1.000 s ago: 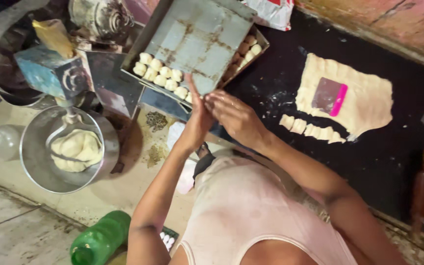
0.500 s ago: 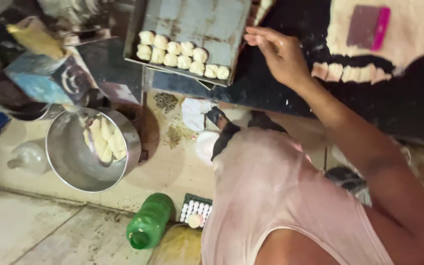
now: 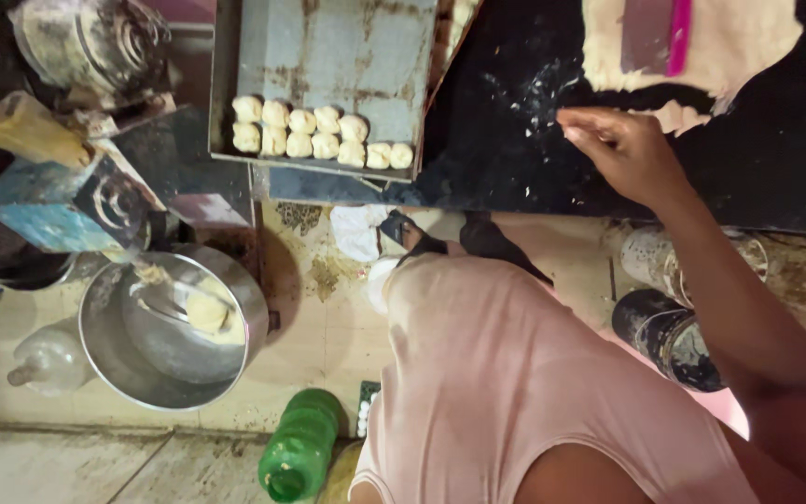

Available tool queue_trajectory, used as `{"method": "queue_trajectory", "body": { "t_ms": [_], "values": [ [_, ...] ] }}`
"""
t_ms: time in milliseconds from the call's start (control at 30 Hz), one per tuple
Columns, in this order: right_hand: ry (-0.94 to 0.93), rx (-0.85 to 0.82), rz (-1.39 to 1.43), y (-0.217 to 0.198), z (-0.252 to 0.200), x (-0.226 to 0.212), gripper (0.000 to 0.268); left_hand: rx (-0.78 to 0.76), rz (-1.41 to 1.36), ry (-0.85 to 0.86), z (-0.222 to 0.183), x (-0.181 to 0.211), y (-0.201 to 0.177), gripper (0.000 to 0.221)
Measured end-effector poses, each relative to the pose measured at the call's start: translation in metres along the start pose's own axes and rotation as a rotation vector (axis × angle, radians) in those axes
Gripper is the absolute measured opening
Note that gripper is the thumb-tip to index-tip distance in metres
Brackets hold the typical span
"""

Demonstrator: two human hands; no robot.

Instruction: The person cuts strips of dough using a bench scraper and rolls the individual pieces into small balls by hand before placing them into a metal tray.

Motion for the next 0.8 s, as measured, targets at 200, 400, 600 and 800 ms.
{"method": "queue_trajectory", "body": {
  "t_ms": [200, 400, 600, 800],
  "values": [
    [0.103, 0.057, -0.2, -0.059, -0.037, 0.022, 0.031, -0.009, -0.007, 0.114, 0.04, 0.023, 0.013, 0.048],
    [0.271, 0.115, -0.125, -0.126, -0.095, 0.066, 0.035, 0.003, -0.008, 0.203, 0.105, 0.057, 0.05, 0.04],
    [0.156, 0.016, -0.118, -0.098, -0.096, 0.082, 0.035, -0.089, -0.028, 0.168, 0.133, 0.069, 0.101, 0.033],
    [-0.444, 0.18, -0.519, -0.019, -0.046, 0.093, 0.022, -0.135, 0.015, 0.127, 0.055, 0.1, 0.126, 0.026]
  ]
}}
Point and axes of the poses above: each hand's wrist, its own z-axis towards the middle knuckle, its own y-axis out of the palm, x = y × z, the point moved 9 cm from there along z, towards the middle knuckle
